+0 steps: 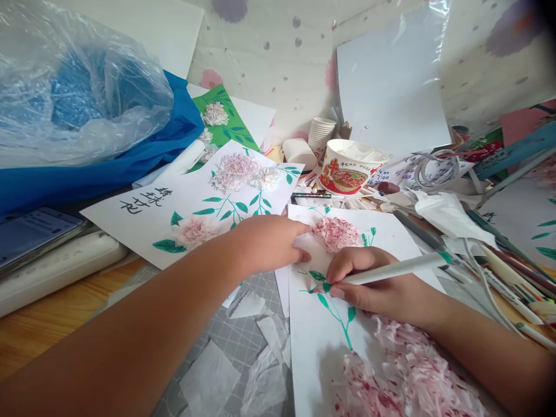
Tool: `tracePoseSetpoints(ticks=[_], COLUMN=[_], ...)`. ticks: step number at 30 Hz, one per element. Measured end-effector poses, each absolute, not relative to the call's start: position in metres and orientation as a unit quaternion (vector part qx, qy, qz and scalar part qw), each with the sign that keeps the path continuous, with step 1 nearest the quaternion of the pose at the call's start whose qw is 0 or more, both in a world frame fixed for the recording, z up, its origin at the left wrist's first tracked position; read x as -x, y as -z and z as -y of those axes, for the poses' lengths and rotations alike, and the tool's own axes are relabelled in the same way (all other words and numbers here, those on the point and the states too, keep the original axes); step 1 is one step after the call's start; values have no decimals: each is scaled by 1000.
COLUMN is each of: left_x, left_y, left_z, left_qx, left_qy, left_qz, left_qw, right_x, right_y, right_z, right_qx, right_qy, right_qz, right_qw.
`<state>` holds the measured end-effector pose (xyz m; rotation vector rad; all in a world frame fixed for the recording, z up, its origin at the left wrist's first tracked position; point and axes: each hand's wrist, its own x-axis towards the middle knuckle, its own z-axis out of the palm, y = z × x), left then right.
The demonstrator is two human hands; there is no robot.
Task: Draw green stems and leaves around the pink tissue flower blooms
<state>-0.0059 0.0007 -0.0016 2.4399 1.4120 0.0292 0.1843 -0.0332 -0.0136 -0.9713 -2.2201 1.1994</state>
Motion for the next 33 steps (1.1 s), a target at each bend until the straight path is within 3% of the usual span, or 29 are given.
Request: tracePoseSetpoints(ticks=[33], left_x=[5], left_y=[3], left_z=[0], left_qx=[-861], left_qy=[-18], left_qz=[-488], left_qw=[143], right_x=[-178], right_y=[14], right_z=[34], right_qx=[270], right_qy=[-420], right_qz=[841], right_qw=[206])
